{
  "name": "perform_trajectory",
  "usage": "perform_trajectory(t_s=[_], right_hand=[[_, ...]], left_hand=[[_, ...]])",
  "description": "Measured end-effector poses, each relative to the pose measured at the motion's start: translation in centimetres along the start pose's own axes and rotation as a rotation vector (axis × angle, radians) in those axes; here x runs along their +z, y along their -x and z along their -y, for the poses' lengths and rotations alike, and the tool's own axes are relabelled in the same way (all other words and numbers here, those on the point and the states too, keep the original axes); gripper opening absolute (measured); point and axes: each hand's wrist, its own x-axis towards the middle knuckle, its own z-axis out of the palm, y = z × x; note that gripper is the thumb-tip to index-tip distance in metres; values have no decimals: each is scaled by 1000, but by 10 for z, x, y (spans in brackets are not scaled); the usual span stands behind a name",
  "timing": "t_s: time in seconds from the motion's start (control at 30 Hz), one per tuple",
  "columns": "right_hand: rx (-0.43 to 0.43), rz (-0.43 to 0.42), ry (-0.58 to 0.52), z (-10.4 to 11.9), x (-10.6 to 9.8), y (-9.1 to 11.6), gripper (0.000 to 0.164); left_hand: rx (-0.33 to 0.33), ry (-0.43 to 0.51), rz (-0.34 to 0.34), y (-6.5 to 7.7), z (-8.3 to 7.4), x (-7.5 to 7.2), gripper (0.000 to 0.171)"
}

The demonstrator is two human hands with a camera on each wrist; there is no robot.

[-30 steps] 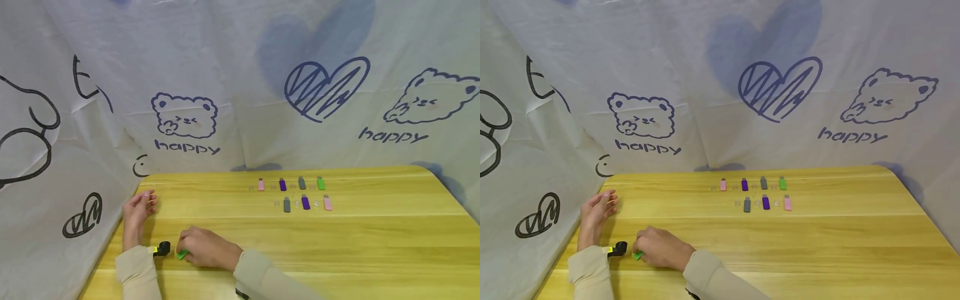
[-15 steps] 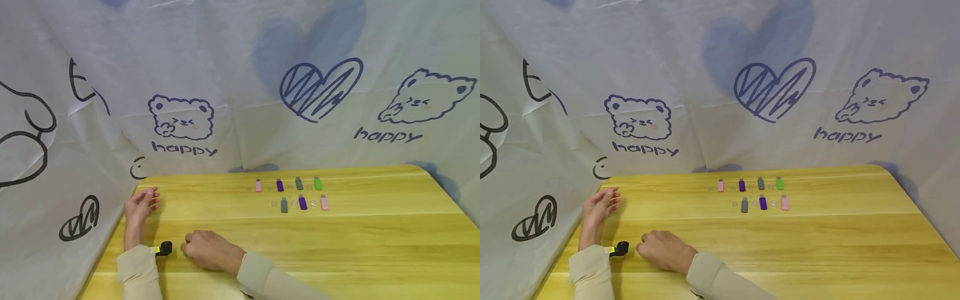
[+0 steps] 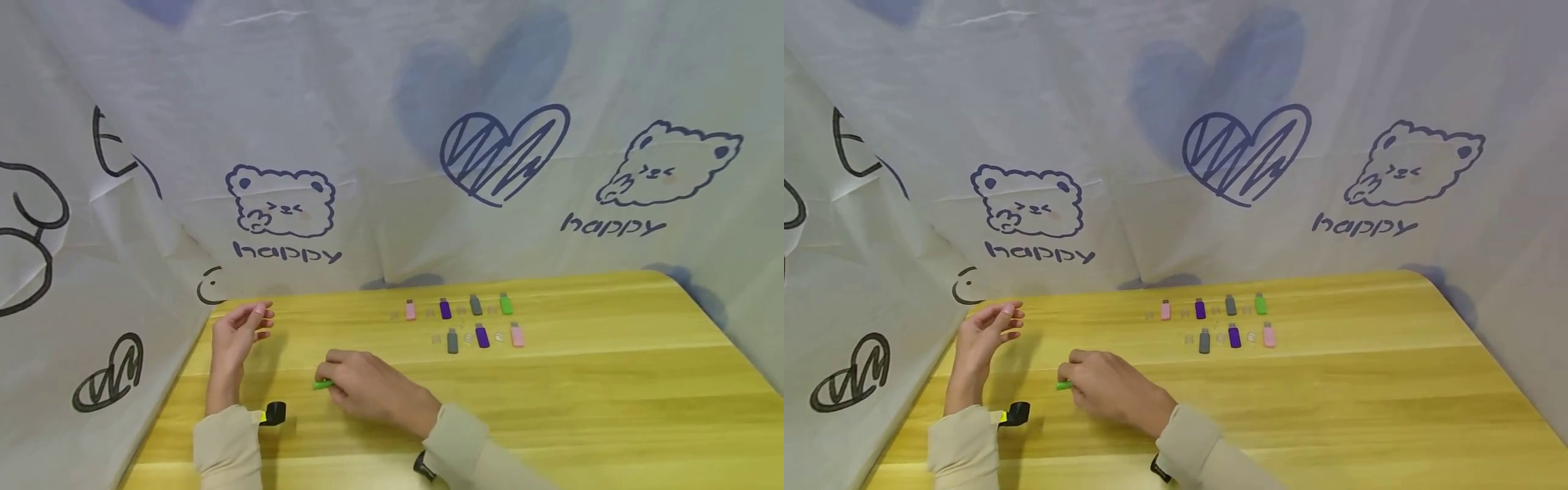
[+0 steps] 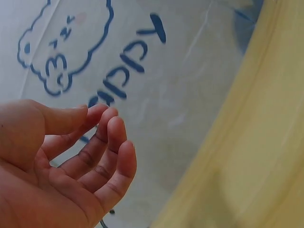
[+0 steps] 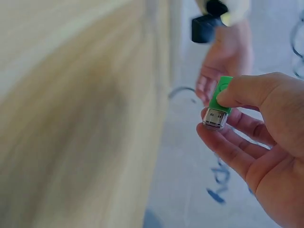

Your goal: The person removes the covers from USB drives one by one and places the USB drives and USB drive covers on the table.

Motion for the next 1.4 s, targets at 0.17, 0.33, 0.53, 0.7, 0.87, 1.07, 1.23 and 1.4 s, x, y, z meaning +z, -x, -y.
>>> perform_trajectory(t_s=[0.17,0.33,0.53,0.7,0.87,1.07,1.23,1.4], right_hand=[[99,-96,-97,-12,-25,15,29],[165,-210,-132,-24,-50,26,33],[202,-359,-255,-40,-71,40,29],[251,-450,-286,-52,-83,50,30],[288,-514,-354,-60,-90,59,28],[354,-585,-449,-61,-98,65,27],[355,-638,-501,-49,-111,67,27],[355,-663,-607,-47,-114,66,22]], left_hand=[[86,-61,68,2,-13,16,35],[160,-103,155,6,-29,37,35],[197,-135,310,17,-56,60,33],[235,-118,412,23,-72,84,31],[264,-103,484,28,-74,104,27],[278,-83,542,37,-74,125,24],[313,-52,611,44,-74,141,23],[330,-5,659,51,-76,154,22]])
